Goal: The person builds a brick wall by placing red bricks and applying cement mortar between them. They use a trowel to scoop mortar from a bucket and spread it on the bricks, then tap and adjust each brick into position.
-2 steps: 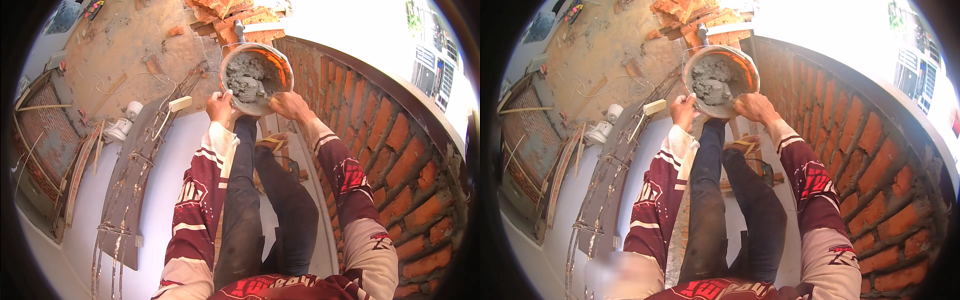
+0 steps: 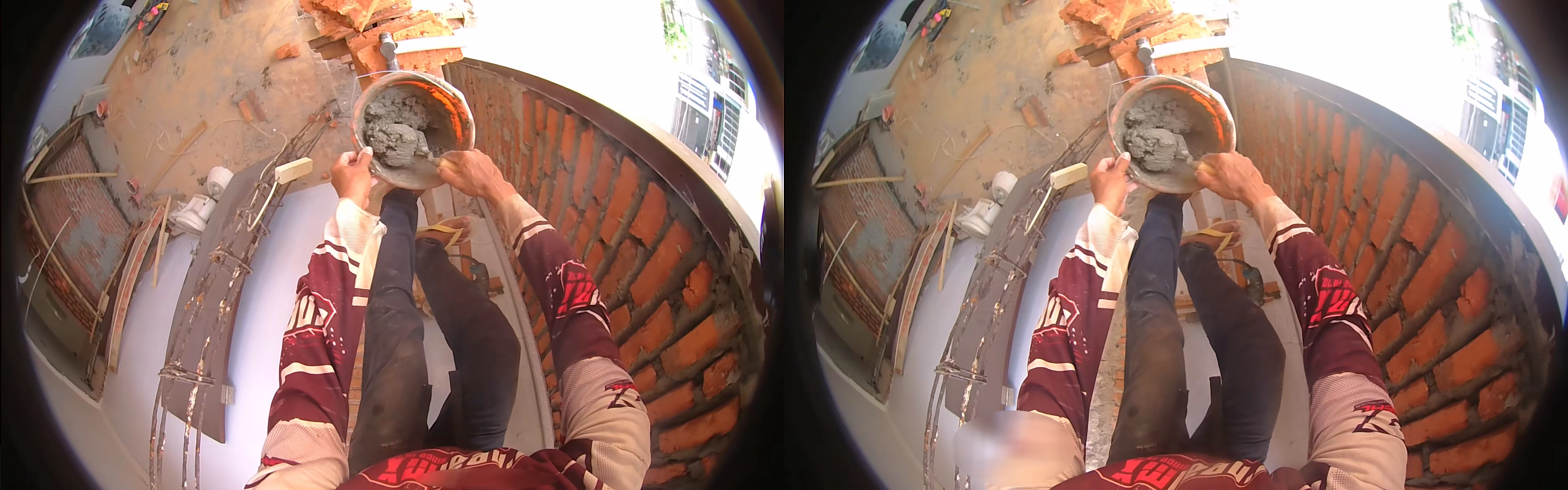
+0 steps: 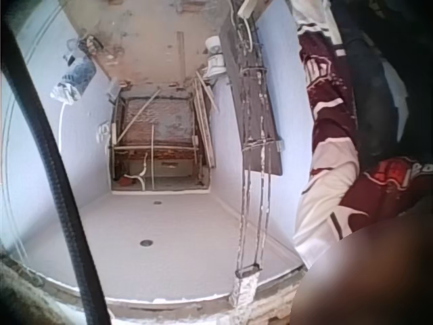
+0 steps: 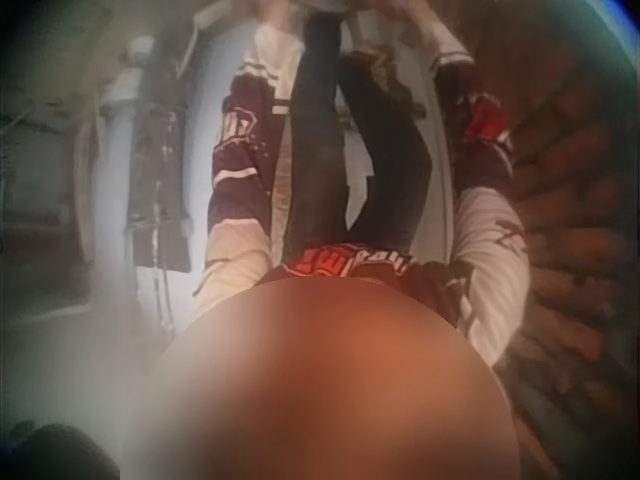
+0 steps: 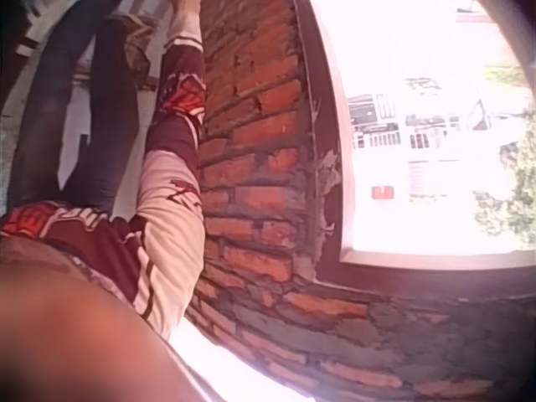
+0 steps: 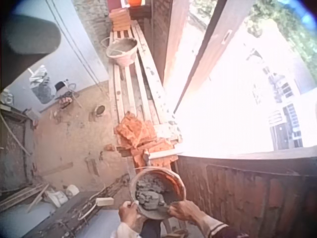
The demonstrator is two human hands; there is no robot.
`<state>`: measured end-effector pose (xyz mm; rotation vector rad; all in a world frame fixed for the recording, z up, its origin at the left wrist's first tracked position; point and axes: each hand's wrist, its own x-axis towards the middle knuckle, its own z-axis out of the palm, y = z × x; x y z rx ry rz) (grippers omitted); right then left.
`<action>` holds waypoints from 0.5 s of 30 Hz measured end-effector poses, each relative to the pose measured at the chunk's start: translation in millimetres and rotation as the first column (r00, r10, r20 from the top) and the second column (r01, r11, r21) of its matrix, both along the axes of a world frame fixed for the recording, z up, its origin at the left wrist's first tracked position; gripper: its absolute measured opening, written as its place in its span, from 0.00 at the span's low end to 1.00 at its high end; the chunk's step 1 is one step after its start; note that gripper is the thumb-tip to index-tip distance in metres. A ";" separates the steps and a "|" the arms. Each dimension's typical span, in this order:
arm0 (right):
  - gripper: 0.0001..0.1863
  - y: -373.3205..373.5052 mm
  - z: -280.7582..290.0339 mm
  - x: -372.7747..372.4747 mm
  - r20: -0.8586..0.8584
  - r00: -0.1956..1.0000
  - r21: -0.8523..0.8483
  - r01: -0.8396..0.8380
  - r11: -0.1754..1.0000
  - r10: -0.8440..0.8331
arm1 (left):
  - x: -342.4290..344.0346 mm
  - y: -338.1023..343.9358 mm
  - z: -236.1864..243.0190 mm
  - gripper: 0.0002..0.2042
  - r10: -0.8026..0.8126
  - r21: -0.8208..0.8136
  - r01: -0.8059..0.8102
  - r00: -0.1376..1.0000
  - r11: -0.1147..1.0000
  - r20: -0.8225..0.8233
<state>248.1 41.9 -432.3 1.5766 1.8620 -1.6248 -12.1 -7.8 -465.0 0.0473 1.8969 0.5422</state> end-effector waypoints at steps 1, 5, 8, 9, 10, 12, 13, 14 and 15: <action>0.19 0.0 4.0 2.5 -0.007 1.000 0.029 0.018 0.999 -0.018 | -4.2 -3.1 -4.1 0.16 -0.008 -0.014 0.008 1.000 1.000 0.006; 0.17 -2.0 30.2 14.8 -0.021 0.996 0.101 0.083 0.991 -0.081 | -27.1 -10.1 -14.9 0.27 0.007 -0.048 0.000 0.989 0.999 0.148; 0.17 -4.4 65.4 35.7 -0.042 0.982 0.125 0.190 0.974 -0.186 | -34.6 -6.8 -14.2 0.28 -0.009 0.009 0.008 0.985 1.000 0.172; 0.17 -8.4 83.2 42.5 -0.050 0.969 0.137 0.247 0.959 -0.242 | -37.4 -10.7 -7.6 0.33 -0.124 0.030 0.122 0.988 0.992 0.093; 0.17 -14.2 101.5 47.1 -0.061 0.953 0.147 0.303 0.942 -0.297 | -37.3 -16.1 -1.6 0.34 -0.161 -0.010 0.162 0.985 0.987 0.059; 0.18 -23.1 148.6 55.7 -0.083 0.941 0.198 0.337 0.920 -0.327 | -41.0 -27.4 12.8 0.37 -0.225 -0.060 0.224 0.974 0.973 -0.019; 0.18 -23.7 179.9 59.6 -0.043 0.938 0.199 0.346 0.917 -0.345 | -40.4 -32.3 23.9 0.38 -0.250 -0.079 0.246 0.966 0.966 -0.058; 0.18 -28.9 196.5 63.6 -0.098 0.923 0.229 0.384 0.895 -0.371 | -40.3 -47.6 25.2 0.38 -0.280 -0.089 0.273 0.957 0.958 -0.077; 0.18 -31.5 234.7 67.7 -0.096 0.913 0.234 0.408 0.882 -0.397 | -35.8 -54.0 39.5 0.39 -0.308 -0.099 0.299 0.946 0.949 -0.095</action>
